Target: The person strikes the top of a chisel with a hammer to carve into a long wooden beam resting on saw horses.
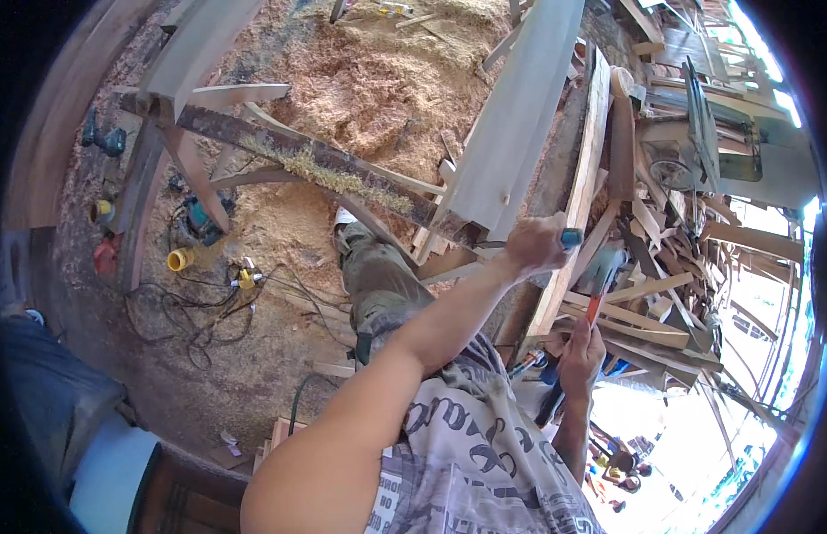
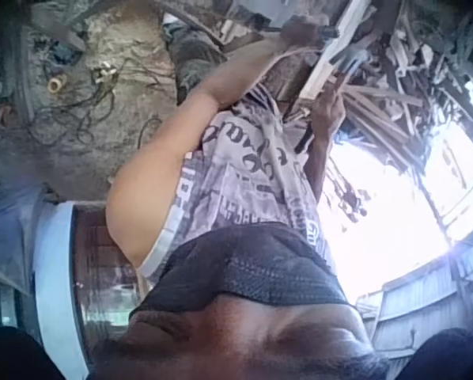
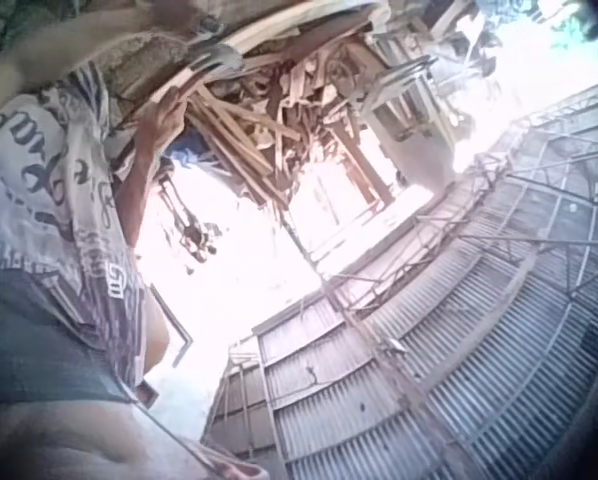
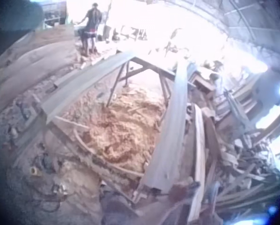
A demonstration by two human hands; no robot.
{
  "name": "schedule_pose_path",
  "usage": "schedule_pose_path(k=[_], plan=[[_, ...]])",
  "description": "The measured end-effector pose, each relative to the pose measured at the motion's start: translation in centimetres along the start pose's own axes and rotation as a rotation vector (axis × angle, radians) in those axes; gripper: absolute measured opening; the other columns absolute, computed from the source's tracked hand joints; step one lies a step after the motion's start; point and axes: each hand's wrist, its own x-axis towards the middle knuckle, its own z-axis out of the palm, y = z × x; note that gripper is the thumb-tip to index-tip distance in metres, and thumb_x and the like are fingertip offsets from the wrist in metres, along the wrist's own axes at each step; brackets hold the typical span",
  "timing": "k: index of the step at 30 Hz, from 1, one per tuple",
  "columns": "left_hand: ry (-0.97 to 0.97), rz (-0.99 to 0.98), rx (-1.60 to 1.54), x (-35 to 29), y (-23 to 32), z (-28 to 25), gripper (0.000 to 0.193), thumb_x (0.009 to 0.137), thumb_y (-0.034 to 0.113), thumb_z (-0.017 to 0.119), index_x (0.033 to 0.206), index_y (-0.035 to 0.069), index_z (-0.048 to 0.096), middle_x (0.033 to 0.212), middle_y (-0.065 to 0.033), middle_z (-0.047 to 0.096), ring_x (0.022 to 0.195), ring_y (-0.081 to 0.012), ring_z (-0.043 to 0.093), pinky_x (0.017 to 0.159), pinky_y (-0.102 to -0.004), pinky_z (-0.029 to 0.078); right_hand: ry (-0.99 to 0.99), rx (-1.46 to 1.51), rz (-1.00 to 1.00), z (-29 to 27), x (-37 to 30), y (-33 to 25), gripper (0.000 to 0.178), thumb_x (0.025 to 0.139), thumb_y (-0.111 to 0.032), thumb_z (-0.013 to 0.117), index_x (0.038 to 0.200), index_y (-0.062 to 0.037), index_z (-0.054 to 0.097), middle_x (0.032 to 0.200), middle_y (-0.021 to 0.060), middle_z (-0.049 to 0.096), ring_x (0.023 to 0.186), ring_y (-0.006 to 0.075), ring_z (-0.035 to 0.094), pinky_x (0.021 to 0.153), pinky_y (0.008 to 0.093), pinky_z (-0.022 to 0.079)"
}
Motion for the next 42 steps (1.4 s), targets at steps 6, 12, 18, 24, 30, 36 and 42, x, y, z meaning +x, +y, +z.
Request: schedule_pose_path(k=[6,12,18,24,30,36,42], plan=[[-0.033,-0.451,0.055,3.3,-3.1,0.9,0.022,0.084,0.025,0.062,0.08,0.003,0.061,0.068,-0.0249,0.065,0.068,-0.0407,0.069,0.06,-0.0488,0.055,0.013,0.102,0.152,-0.6,-3.7,1.5,0.046,0.102,-0.045,0.05,0.08,-0.0052,0.055,0.051,-0.0032,0.043,0.04,0.0053,0.039,0.038,0.0246,0.029],[-0.127,-0.057,-0.09,-2.2,4.5,-1.2,0.016,0.079,0.02,0.064,0.074,0.007,0.057,0.063,-0.0189,0.062,0.058,-0.0364,0.066,0.052,-0.0454,0.053,0.094,0.144,0.253,-1.4,-5.8,4.8,0.05,0.101,-0.05,0.048,0.075,-0.0072,0.049,0.047,-0.0008,0.04,0.032,0.0085,0.036,0.033,0.0242,0.027],[-0.087,0.194,-0.166,-3.4,3.9,-0.5,0.016,0.072,0.015,0.066,0.067,0.009,0.052,0.057,-0.0135,0.058,0.051,-0.033,0.062,0.045,-0.0429,0.049,0.11,0.163,0.183,-2.1,-5.9,4.5,0.049,0.101,-0.051,0.048,0.077,-0.0079,0.048,0.047,-0.001,0.039,0.034,0.0076,0.037,0.033,0.0237,0.027],[-0.024,0.319,-0.172,-3.7,2.7,-1.8,0.02,0.073,0.013,0.065,0.063,0.009,0.048,0.054,-0.011,0.053,0.047,-0.029,0.059,0.043,-0.0402,0.046,0.089,0.175,0.167,-1.5,-6.4,4.6,0.049,0.101,-0.05,0.048,0.076,-0.0083,0.048,0.048,-0.001,0.04,0.034,0.0072,0.036,0.033,0.0237,0.027],[-0.012,0.378,-0.249,-4.1,2.4,-2.2,0.018,0.07,0.012,0.064,0.062,0.01,0.049,0.055,-0.0094,0.052,0.048,-0.0279,0.059,0.044,-0.0392,0.047,0.049,0.142,0.198,-1.3,-7.1,3.6,0.045,0.102,-0.045,0.049,0.081,-0.0061,0.054,0.051,-0.0025,0.044,0.038,0.0066,0.04,0.037,0.0235,0.031],[-0.038,0.43,-0.241,-4.2,2.1,-2.3,0.016,0.069,0.01,0.066,0.064,0.009,0.051,0.056,-0.008,0.052,0.05,-0.0275,0.06,0.045,-0.0391,0.048,0.087,0.199,0.161,-1.9,-7.5,3.1,0.045,0.103,-0.045,0.046,0.08,-0.0066,0.053,0.05,-0.0019,0.044,0.037,0.0067,0.04,0.036,0.022,0.029],[0.069,0.356,-0.315,-3.6,1.0,-2.5,0.022,0.07,0.015,0.068,0.066,0.01,0.047,0.054,-0.0099,0.049,0.047,-0.0286,0.058,0.043,-0.0407,0.046,0.436,0.363,-0.282,-6.4,-7.4,-2.7,0.059,0.099,-0.062,0.039,0.076,-0.0084,0.046,0.052,0.0016,0.043,0.039,0.0095,0.042,0.036,0.0211,0.031]])
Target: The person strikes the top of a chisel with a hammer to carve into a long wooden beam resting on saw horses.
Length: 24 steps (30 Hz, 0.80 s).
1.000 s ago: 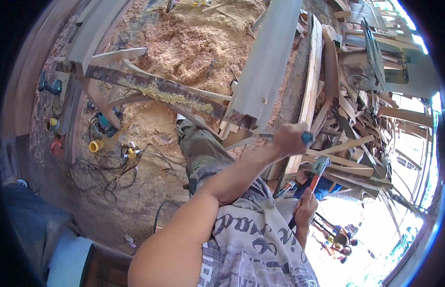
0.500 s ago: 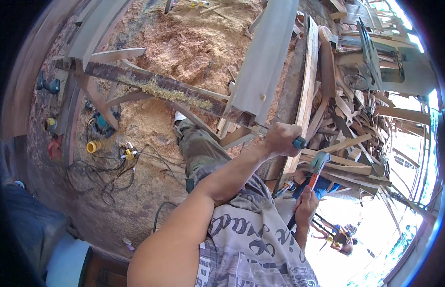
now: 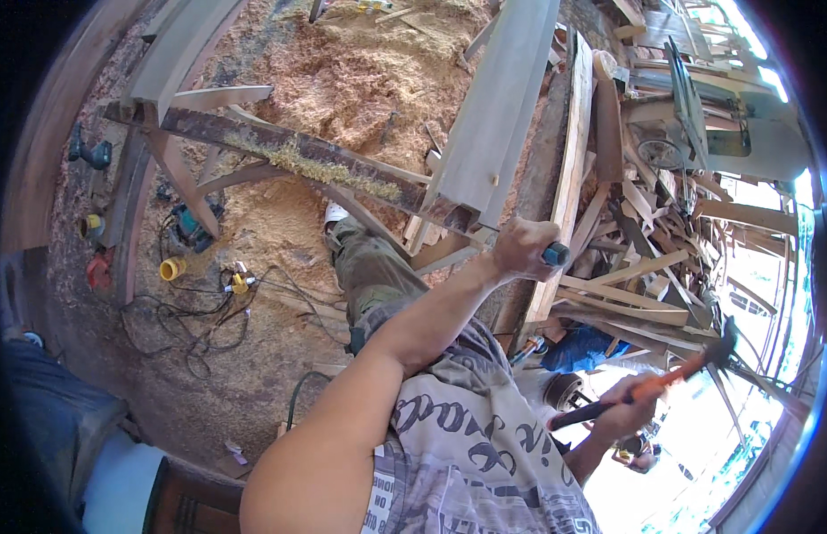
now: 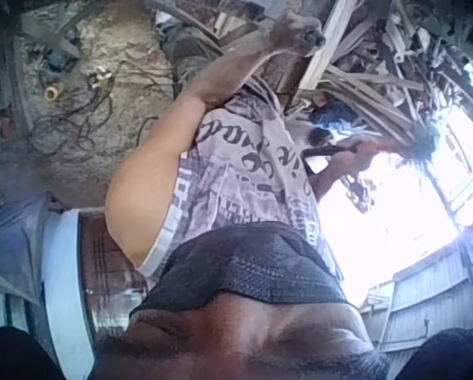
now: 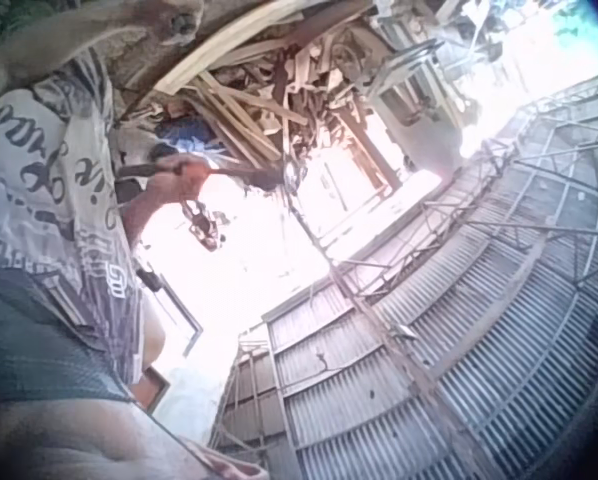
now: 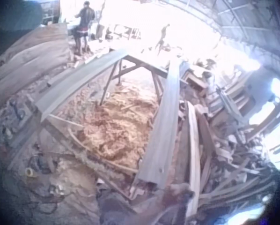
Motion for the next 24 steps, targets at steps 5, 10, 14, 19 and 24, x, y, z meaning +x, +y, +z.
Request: schedule_pose_path(k=[5,10,14,19,24], plan=[[-0.059,-0.012,0.0,0.1,0.4,0.7,0.02,0.069,0.009,0.072,0.064,0.01,0.052,0.055,-0.0083,0.056,0.048,-0.0267,0.061,0.044,-0.0384,0.047,-0.352,-0.326,-0.331,-0.5,-1.9,9.0,0.047,0.103,-0.042,0.038,0.076,-0.0051,0.05,0.062,0.0103,0.052,0.054,0.0233,0.051,0.052,0.0362,0.042],[-0.008,-0.007,0.039,1.5,-1.2,-0.2,0.021,0.07,0.011,0.07,0.064,0.01,0.05,0.054,-0.0092,0.054,0.047,-0.0274,0.06,0.044,-0.0391,0.046,-0.365,-0.228,0.183,4.0,1.1,5.8,0.04,0.104,-0.041,0.046,0.104,-0.0045,0.064,0.071,0.0014,0.057,0.056,0.0168,0.055,0.046,0.035,0.043],[-0.052,-0.038,0.048,0.4,-0.1,0.3,0.022,0.072,0.015,0.067,0.064,0.01,0.048,0.054,-0.0114,0.051,0.046,-0.0294,0.057,0.043,-0.0411,0.046,0.064,-0.064,-0.047,-4.6,5.9,-1.4,0.051,0.104,-0.05,0.033,0.073,-0.0112,0.043,0.058,-0.0009,0.038,0.051,0.0102,0.039,0.05,0.0242,0.033],[-0.048,-0.082,0.08,0.7,0.1,0.5,0.017,0.07,0.012,0.071,0.068,0.011,0.054,0.056,-0.0086,0.056,0.049,-0.026,0.061,0.046,-0.0383,0.048,0.301,0.278,-0.475,-2.5,5.1,-0.2,0.059,0.092,-0.068,0.039,0.08,-0.0104,0.049,0.061,0.006,0.04,0.058,0.017,0.039,0.051,0.033,0.035],[-0.041,0.052,0.026,0.0,-1.7,0.2,0.019,0.071,0.008,0.071,0.07,0.011,0.052,0.057,-0.0071,0.055,0.048,-0.0246,0.059,0.046,-0.0363,0.048,-0.478,-0.648,0.124,4.7,0.7,3.5,0.033,0.1,-0.034,0.051,0.104,-0.0032,0.063,0.078,0.0192,0.062,0.07,0.027,0.064,0.062,0.0412,0.05]])
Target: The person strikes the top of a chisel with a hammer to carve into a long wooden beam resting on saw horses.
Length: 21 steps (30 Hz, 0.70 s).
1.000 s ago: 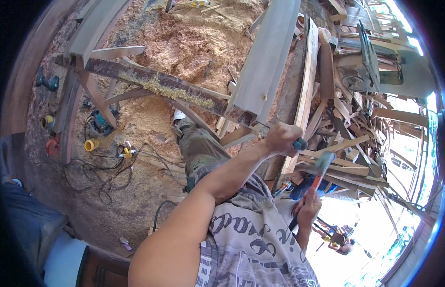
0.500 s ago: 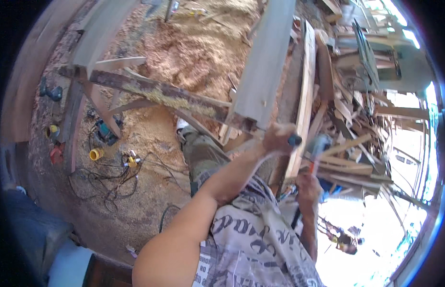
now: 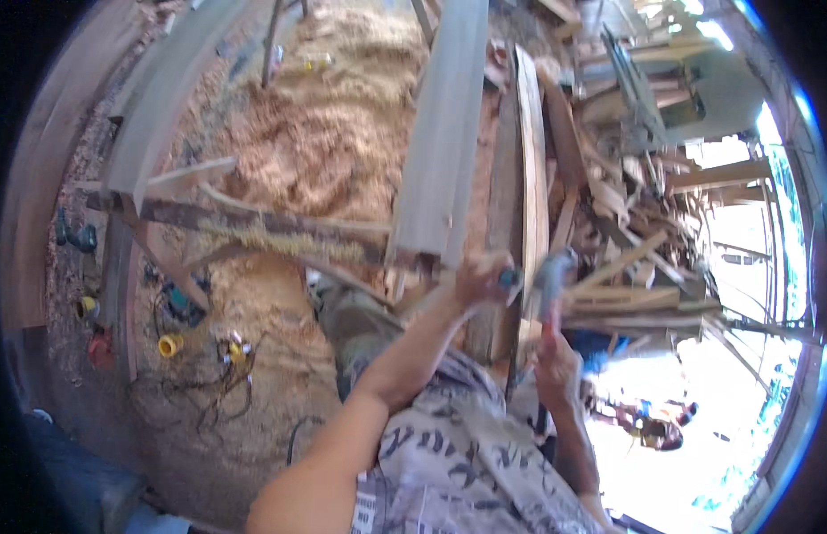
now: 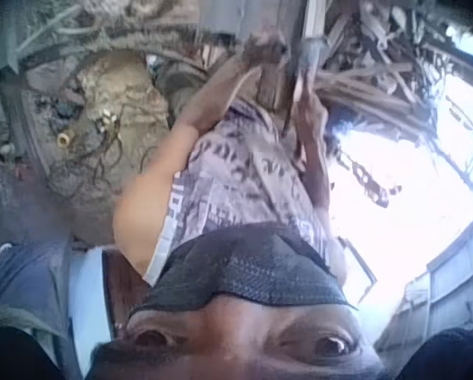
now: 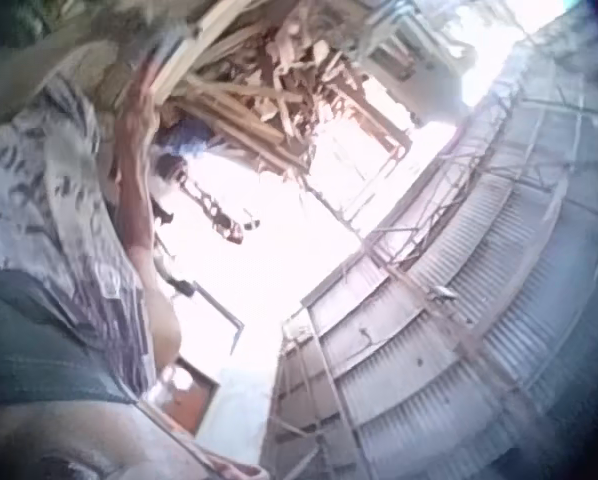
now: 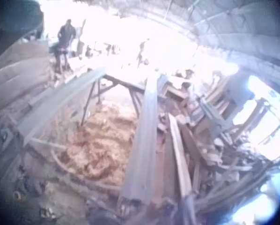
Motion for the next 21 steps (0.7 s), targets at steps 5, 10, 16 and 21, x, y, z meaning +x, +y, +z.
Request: schedule_pose_path(k=[5,10,16,21], plan=[[-0.047,-0.166,0.054,0.3,1.4,0.6,0.024,0.07,0.01,0.075,0.073,0.012,0.05,0.056,-0.0057,0.055,0.047,-0.0246,0.059,0.046,-0.0357,0.049,0.64,0.217,-0.472,-11.0,-0.4,0.1,0.046,0.103,-0.051,0.035,0.085,-0.0111,0.048,0.058,0.0019,0.044,0.051,0.0119,0.047,0.046,0.0262,0.037],[-0.051,-0.108,0.074,0.5,1.5,0.9,0.024,0.072,0.013,0.074,0.071,0.011,0.05,0.055,-0.0075,0.054,0.047,-0.0273,0.06,0.044,-0.0385,0.048,0.689,1.277,-0.587,-5.3,0.8,-0.3,0.056,0.098,-0.066,0.032,0.079,-0.0152,0.045,0.056,0.0012,0.037,0.052,0.0161,0.04,0.048,0.0313,0.038],[-0.097,-0.128,0.175,1.2,0.3,0.6,0.022,0.073,0.013,0.072,0.071,0.011,0.05,0.054,-0.0093,0.053,0.045,-0.0288,0.059,0.043,-0.0401,0.048,0.147,0.268,-0.195,-2.1,2.9,1.6,0.035,0.103,-0.029,0.048,0.083,-0.0032,0.059,0.064,-0.002,0.047,0.052,0.0128,0.04,0.046,0.0301,0.033],[-0.06,-0.223,0.105,1.1,1.1,0.5,0.023,0.073,0.014,0.073,0.072,0.01,0.05,0.054,-0.009,0.054,0.047,-0.0293,0.06,0.044,-0.0394,0.049,0.585,0.553,-0.403,-12.5,0.6,-2.6,0.056,0.101,-0.061,0.032,0.076,-0.013,0.045,0.054,-0.0027,0.037,0.046,0.0071,0.036,0.042,0.0226,0.027]])
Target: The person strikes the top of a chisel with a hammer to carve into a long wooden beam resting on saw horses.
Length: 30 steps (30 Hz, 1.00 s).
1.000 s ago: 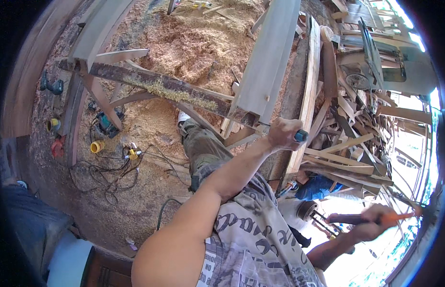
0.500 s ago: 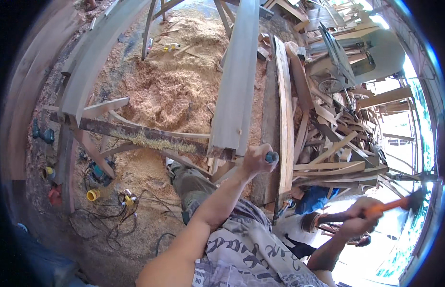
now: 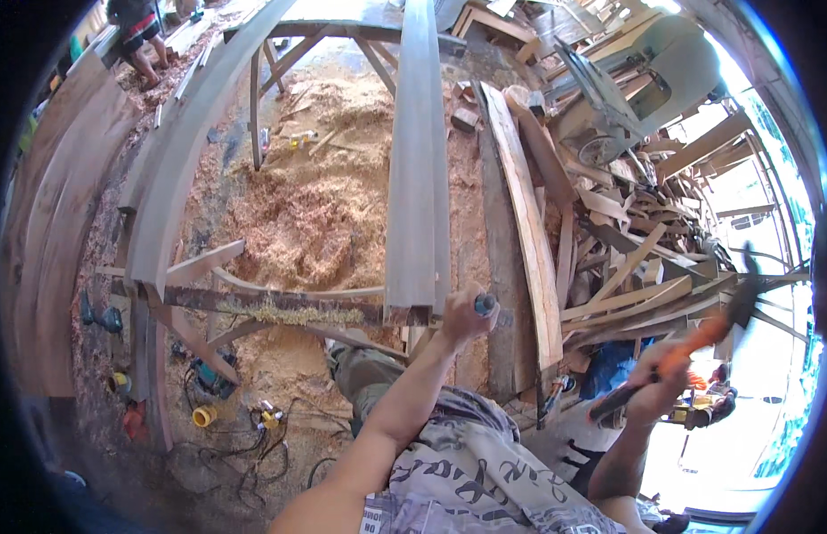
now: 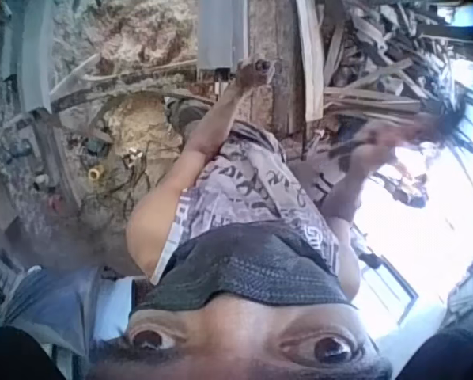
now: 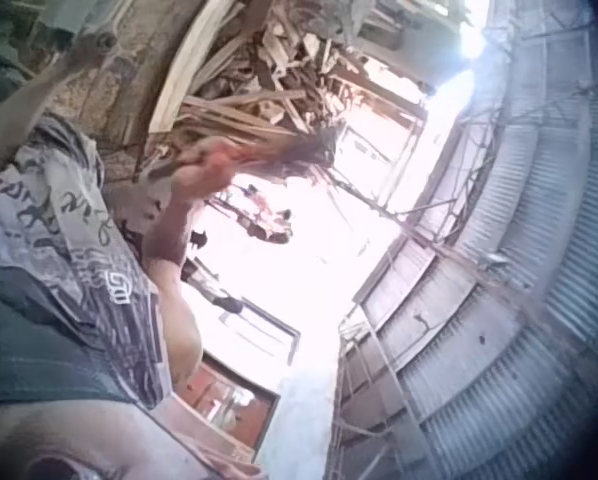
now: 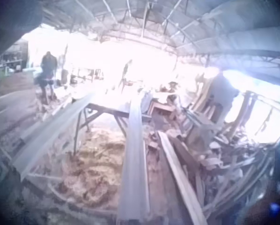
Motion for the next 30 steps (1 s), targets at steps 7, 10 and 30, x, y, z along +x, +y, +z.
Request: schedule_pose_path(k=[7,10,30], plan=[[-0.148,0.032,0.225,-1.0,-1.4,-0.7,0.023,0.071,0.017,0.077,0.076,0.01,0.056,0.065,-0.0105,0.063,0.056,-0.0286,0.065,0.051,-0.0383,0.052,-0.705,-0.549,0.485,8.9,-7.8,6.8,0.039,0.098,-0.04,0.055,0.088,-0.0025,0.059,0.069,0.0151,0.056,0.062,0.0309,0.056,0.059,0.0428,0.047],[-0.052,-0.062,0.08,0.5,1.1,-0.2,0.02,0.073,0.015,0.073,0.074,0.009,0.055,0.064,-0.012,0.063,0.058,-0.0309,0.067,0.052,-0.0415,0.053,-0.578,-0.399,0.516,5.5,-6.6,7.6,0.038,0.099,-0.04,0.053,0.09,-0.0041,0.057,0.06,0.0152,0.048,0.055,0.0295,0.056,0.054,0.0432,0.045],[-0.332,-0.097,-0.146,-0.6,-5.8,-0.1,0.018,0.071,0.003,0.068,0.069,0.009,0.052,0.059,-0.0032,0.054,0.05,-0.013,0.051,0.047,-0.0309,0.041,-0.273,-0.228,0.774,2.7,-11.5,12.2,0.055,0.101,-0.047,0.048,0.083,0.0043,0.057,0.064,0.0142,0.053,0.059,0.0187,0.049,0.058,0.0385,0.042]])
